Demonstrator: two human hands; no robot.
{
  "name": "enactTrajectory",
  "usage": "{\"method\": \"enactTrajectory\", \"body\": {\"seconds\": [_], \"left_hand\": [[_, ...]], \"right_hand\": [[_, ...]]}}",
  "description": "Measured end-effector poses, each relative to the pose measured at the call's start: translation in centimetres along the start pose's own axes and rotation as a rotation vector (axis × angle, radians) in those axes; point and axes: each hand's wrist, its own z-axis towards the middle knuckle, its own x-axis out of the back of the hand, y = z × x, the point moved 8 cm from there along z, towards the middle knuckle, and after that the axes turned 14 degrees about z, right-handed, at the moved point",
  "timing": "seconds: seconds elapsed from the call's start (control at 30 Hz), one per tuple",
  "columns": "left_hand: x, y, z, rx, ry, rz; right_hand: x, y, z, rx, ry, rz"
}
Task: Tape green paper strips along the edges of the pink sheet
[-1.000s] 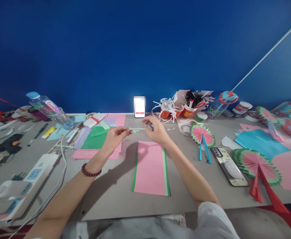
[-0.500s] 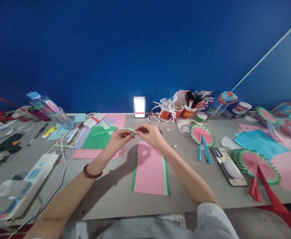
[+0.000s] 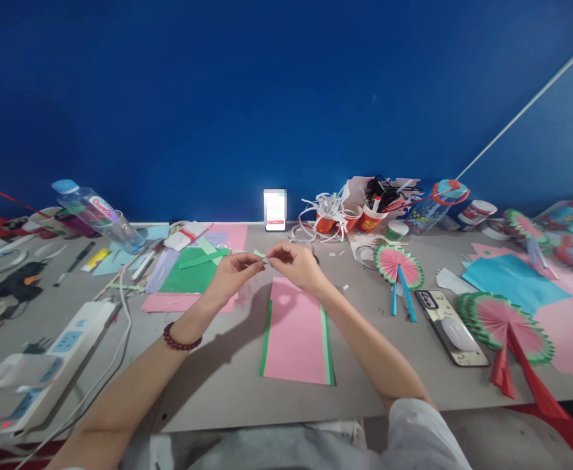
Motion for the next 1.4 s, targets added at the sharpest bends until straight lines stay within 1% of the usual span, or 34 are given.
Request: {"method": "enactTrajectory", "body": {"seconds": [0.13,0.27,0.37,0.47,0.57,0.73,0.83,0.93,1.07,1.17,1.27,1.4], "left_hand": [[0.0,-0.1,0.1,-0.009,0.007,-0.003],[0.2,-0.2,0.0,-0.013,0.031,0.021],[0.4,0.4,-0.1,-0.050,0.054,0.094],[0.7,1.2,-0.4,-0.113,0.100,0.189],[0.6,1.6,-0.7,-0.159,0.128,0.273],[0.3,1.8,-1.0,-0.234,0.146,0.373],[0.2,2.0,-1.1,-0.266,0.156,0.396],[0.1,2.2,-1.3,-0.287,0.158,0.394],[0.2,2.2,-1.2,-0.268,0.171,0.362],[0.3,1.8,-1.0,-0.225,0.167,0.334],[0.4,1.5,-0.9,-0.204,0.161,0.319],[0.3,1.5,-0.8,-0.214,0.155,0.330]], "right_hand": [[-0.1,-0.7,-0.2,0.047,0.022,-0.081],[-0.4,-2.4,-0.5,0.191,0.045,-0.267],[-0.9,-3.2,-0.8,0.290,0.034,-0.351],[-1.1,-3.3,-1.0,0.330,0.024,-0.411],[-1.4,-3.3,-1.2,0.353,0.007,-0.525],[-2.5,-4.0,-1.9,0.514,-0.004,-0.777],[-3.0,-4.2,-2.2,0.559,0.014,-0.846],[-2.7,-4.0,-2.1,0.527,0.050,-0.781],[-1.4,-3.5,-1.7,0.412,0.118,-0.527],[-1.0,-3.2,-1.3,0.354,0.105,-0.391],[-1.0,-3.2,-1.1,0.334,0.066,-0.352],[-1.2,-3.3,-1.2,0.349,0.037,-0.396]]}}
